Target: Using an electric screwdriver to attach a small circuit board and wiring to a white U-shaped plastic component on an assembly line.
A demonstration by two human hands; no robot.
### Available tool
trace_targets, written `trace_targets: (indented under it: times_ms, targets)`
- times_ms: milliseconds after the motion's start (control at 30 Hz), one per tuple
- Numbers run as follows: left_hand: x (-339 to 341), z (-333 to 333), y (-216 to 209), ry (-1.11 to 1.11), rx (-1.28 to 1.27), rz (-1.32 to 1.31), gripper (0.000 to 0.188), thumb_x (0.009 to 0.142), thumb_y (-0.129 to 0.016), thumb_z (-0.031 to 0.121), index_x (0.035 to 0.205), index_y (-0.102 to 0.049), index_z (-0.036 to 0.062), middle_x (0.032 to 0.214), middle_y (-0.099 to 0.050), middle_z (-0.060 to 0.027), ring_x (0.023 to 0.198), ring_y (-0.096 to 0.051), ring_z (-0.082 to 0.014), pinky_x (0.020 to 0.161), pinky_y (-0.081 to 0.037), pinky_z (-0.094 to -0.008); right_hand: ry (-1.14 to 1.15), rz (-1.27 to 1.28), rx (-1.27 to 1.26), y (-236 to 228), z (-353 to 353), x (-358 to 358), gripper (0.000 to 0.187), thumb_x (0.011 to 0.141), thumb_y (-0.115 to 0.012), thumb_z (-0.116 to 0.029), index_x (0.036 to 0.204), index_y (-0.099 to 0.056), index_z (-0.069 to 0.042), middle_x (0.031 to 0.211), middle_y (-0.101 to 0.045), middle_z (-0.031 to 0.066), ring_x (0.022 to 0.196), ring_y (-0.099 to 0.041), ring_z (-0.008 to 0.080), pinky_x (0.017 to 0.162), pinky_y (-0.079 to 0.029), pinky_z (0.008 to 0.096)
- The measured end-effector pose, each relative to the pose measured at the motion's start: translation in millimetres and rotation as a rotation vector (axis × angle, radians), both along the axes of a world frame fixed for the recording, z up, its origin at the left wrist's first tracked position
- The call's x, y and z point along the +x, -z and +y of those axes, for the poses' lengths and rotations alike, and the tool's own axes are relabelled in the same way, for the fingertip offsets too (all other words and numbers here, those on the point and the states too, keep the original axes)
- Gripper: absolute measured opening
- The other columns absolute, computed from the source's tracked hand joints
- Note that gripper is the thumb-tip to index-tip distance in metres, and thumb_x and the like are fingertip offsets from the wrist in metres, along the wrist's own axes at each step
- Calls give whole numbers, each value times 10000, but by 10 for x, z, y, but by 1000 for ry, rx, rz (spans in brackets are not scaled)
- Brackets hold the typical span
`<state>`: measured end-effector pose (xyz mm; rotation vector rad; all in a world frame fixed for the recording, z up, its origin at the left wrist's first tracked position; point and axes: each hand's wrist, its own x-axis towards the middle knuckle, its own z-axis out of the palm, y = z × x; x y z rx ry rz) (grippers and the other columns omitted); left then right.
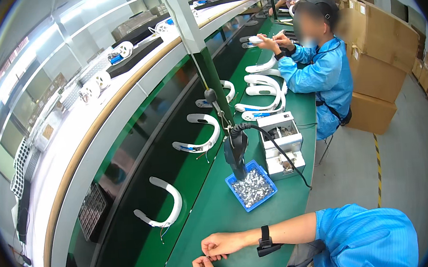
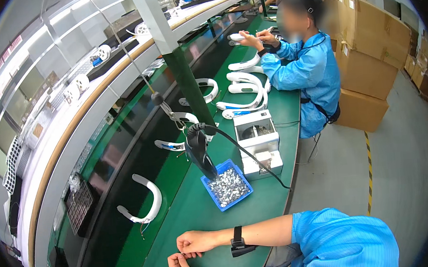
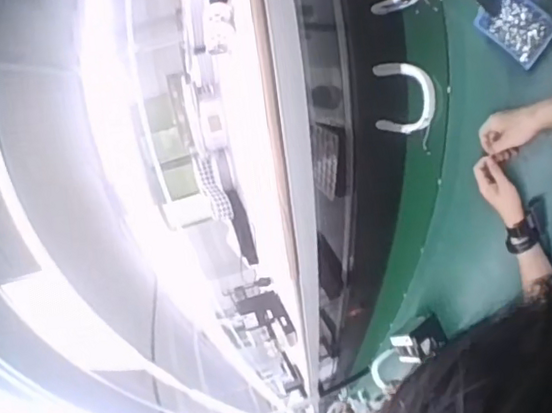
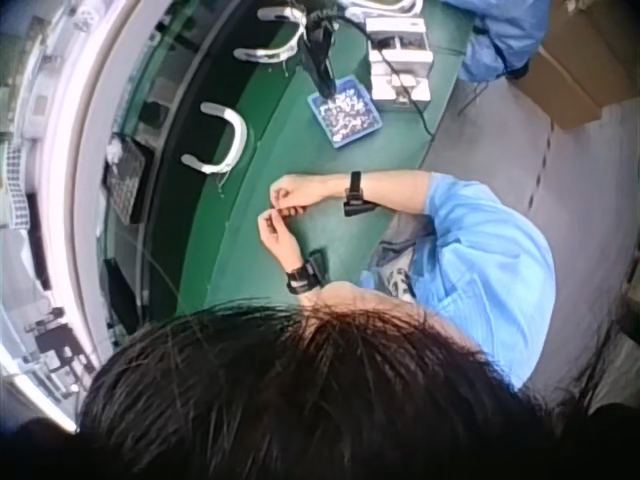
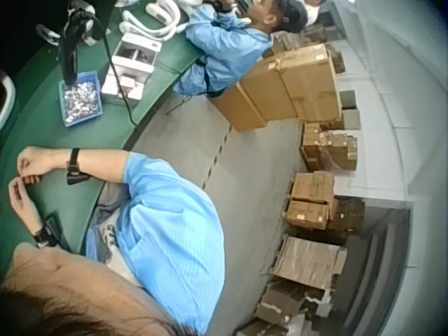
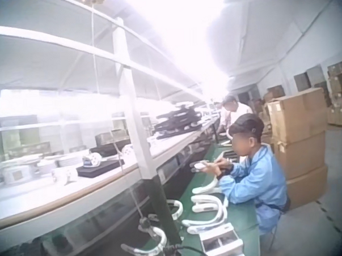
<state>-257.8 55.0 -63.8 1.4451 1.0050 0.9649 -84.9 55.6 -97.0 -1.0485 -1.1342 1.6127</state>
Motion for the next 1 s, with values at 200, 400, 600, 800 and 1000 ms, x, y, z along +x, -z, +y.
trace_targets:
  times_ms: [200,400,600,800,1000]
  targets:
    - [16,-15,-47,1,-8,1,136,1075,-570,98,986,-589,-2,888,-597,-35,813,-544,-121,765,-475,-267,0,-14,24,-14,-3,13,163,999,-545,-143,991,-585,15,848,-678,91,717,-636,139,561,-519,284]
    - [14,-10,-44,1,-18,12,129,1074,-569,93,988,-587,-1,892,-595,-33,822,-543,-119,771,-472,-262,0,-9,13,-52,-4,16,158,996,-538,-133,987,-584,18,850,-683,93,708,-637,138,545,-516,278]
    - [13,-11,-53,9,-25,0,123,1076,-566,95,997,-585,3,892,-597,-32,823,-545,-119,773,-473,-261,-31,-22,-8,-101,-12,47,166,1014,-533,-159,1032,-581,-1,872,-675,66,755,-634,122,581,-521,275]
    - [24,-26,-38,17,-23,-4,132,1080,-562,102,993,-582,4,889,-601,-37,822,-546,-119,774,-475,-262,-33,-5,-19,-50,-19,48,150,1008,-528,-140,1035,-576,0,873,-671,66,754,-636,125,581,-522,274]
    - [35,-36,-74,20,-26,3,131,1081,-557,100,995,-583,5,890,-604,-41,825,-550,-119,774,-478,-264,2,8,7,-84,-27,41,146,993,-535,-122,985,-575,18,835,-675,86,688,-625,129,531,-508,278]
